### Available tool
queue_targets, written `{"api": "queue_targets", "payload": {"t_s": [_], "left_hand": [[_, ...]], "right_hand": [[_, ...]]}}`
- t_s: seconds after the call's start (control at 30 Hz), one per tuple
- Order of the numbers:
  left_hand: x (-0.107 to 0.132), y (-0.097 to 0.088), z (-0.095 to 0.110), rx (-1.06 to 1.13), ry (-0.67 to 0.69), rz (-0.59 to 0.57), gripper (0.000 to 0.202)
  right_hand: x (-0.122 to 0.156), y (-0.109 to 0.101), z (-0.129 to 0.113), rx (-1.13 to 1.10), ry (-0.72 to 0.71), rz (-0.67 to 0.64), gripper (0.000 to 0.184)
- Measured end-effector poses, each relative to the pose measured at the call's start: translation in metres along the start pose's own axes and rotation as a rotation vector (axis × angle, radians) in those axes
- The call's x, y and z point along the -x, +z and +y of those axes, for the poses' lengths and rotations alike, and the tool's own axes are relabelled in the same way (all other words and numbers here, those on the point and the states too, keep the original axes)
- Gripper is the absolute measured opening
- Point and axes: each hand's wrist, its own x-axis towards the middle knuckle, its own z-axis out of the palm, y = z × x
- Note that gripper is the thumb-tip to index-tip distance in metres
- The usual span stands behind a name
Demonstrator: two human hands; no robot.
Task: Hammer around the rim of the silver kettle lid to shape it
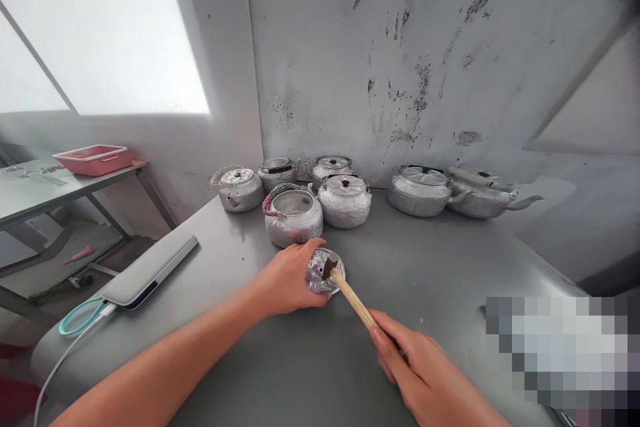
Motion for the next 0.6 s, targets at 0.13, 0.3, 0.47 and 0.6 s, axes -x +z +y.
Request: {"api": "queue_targets", "payload": {"t_s": [0.13,0.3,0.47,0.6], "left_hand": [[0.0010,-0.0012,0.0010,0.004,-0.002,-0.004,0.078],[0.0021,-0.0021,0.0018,0.017,-0.022,-0.008,0.076],[0.0017,0.0001,0.0008,0.026,0.002,0.007,0.074],[0.0021,-0.0011,0.0005,0.030,-0.011,-0.008,0.078]], "right_hand": [[-0.0020,-0.0011,-0.0004,0.017,0.008,0.028,0.036],[-0.0019,-0.0011,-0.0002,0.050,0.001,0.013,0.036],[-0.0037,-0.0013,-0.0032,0.084,0.015,0.040,0.037],[-0.0044,-0.0080,-0.0018,-0.016,0.043,0.049,0.036]]}}
